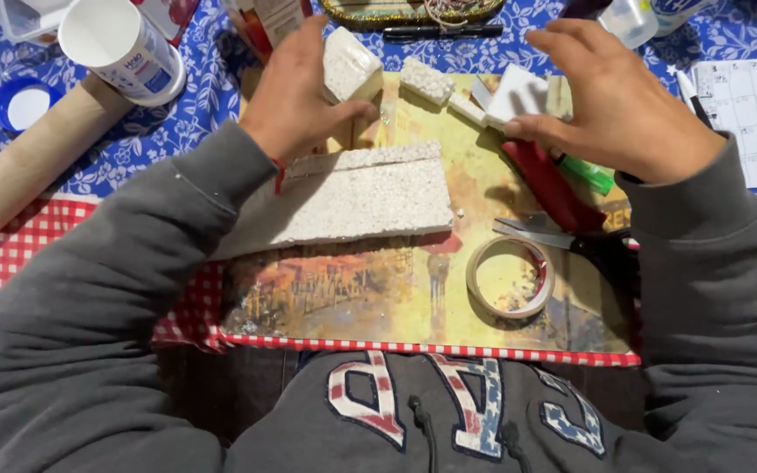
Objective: The person is cutting, shaping, and taping together pieces of styrofoam to create a structure.
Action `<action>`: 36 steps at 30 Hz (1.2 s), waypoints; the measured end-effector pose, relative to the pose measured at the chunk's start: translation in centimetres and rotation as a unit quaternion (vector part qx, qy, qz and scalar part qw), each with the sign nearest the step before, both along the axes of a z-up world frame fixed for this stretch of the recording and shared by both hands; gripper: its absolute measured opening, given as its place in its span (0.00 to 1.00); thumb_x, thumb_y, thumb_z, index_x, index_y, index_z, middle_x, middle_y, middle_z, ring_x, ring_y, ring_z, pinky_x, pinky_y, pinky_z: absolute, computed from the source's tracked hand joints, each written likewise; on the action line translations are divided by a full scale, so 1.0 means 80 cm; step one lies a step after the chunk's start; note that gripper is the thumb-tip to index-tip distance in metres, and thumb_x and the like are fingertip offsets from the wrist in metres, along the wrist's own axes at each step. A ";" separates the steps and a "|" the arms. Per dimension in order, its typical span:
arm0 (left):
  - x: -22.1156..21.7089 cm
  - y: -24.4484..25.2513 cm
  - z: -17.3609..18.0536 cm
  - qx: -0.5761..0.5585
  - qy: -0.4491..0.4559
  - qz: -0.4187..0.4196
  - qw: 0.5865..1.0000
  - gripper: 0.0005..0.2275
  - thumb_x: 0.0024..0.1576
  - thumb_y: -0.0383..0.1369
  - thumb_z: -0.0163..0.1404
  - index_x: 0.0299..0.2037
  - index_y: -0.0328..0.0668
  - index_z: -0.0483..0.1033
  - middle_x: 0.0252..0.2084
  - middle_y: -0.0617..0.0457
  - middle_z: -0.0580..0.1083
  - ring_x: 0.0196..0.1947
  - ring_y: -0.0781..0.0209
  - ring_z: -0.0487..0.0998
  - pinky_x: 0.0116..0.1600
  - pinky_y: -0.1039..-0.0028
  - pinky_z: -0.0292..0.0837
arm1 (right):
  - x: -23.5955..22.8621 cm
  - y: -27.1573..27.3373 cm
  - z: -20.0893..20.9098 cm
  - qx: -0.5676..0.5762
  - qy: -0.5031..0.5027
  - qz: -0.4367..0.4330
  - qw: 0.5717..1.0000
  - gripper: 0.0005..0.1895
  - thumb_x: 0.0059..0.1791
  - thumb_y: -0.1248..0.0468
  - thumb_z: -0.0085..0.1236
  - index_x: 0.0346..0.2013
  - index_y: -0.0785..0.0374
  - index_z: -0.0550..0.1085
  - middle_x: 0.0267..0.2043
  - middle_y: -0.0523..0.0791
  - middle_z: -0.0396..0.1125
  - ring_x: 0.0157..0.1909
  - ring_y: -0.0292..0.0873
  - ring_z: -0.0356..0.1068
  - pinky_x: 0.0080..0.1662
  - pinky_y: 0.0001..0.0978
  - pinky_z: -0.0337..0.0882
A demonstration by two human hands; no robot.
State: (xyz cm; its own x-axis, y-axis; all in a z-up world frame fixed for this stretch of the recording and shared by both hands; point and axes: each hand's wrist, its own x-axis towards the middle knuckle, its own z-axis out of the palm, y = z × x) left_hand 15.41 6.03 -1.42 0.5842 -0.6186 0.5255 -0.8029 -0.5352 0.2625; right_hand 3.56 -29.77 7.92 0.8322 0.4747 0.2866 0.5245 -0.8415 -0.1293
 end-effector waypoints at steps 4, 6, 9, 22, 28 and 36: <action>-0.023 -0.020 0.015 -0.007 0.103 0.025 0.994 0.33 0.57 0.37 0.68 0.65 0.31 0.60 0.54 0.39 0.71 0.55 0.42 0.76 0.59 0.58 0.75 | -0.015 0.011 0.021 0.041 0.020 0.021 0.999 0.31 0.53 0.57 0.68 0.67 0.66 0.69 0.58 0.56 0.69 0.57 0.59 0.72 0.56 0.44 0.73; -0.056 -0.033 0.036 -0.004 0.156 0.032 0.987 0.31 0.55 0.35 0.66 0.63 0.33 0.61 0.51 0.42 0.71 0.51 0.47 0.78 0.55 0.60 0.78 | -0.021 0.023 0.027 0.062 0.044 0.025 0.997 0.29 0.53 0.59 0.68 0.66 0.63 0.69 0.57 0.54 0.70 0.58 0.56 0.73 0.56 0.43 0.73; -0.108 -0.047 0.044 -0.139 0.121 -0.108 0.977 0.32 0.56 0.32 0.67 0.62 0.32 0.56 0.54 0.42 0.68 0.60 0.49 0.76 0.66 0.60 0.79 | -0.027 0.045 0.030 0.243 0.225 0.110 0.937 0.36 0.50 0.64 0.64 0.71 0.66 0.62 0.64 0.51 0.68 0.62 0.47 0.73 0.61 0.38 0.74; -0.163 -0.053 0.044 -0.097 0.184 -0.076 0.975 0.40 0.45 0.44 0.72 0.63 0.33 0.63 0.56 0.41 0.70 0.57 0.45 0.71 0.61 0.59 0.64 | -0.031 0.065 0.029 0.191 0.188 0.183 0.946 0.43 0.39 0.63 0.72 0.67 0.64 0.64 0.54 0.50 0.66 0.51 0.48 0.70 0.50 0.38 0.72; -0.171 -0.054 0.034 -0.097 0.140 -0.087 0.981 0.45 0.45 0.51 0.72 0.64 0.31 0.61 0.57 0.41 0.70 0.58 0.44 0.70 0.63 0.56 0.60 | -0.031 0.075 0.014 0.166 0.144 0.224 0.949 0.42 0.39 0.61 0.73 0.65 0.63 0.66 0.56 0.52 0.66 0.57 0.55 0.67 0.56 0.43 0.69; -0.168 -0.053 0.018 -0.078 0.168 -0.071 0.980 0.45 0.45 0.52 0.71 0.64 0.28 0.60 0.55 0.39 0.70 0.59 0.43 0.70 0.64 0.56 0.58 | -0.020 0.077 0.004 0.171 0.250 0.256 0.918 0.45 0.39 0.65 0.71 0.69 0.64 0.61 0.63 0.53 0.65 0.64 0.55 0.66 0.61 0.44 0.67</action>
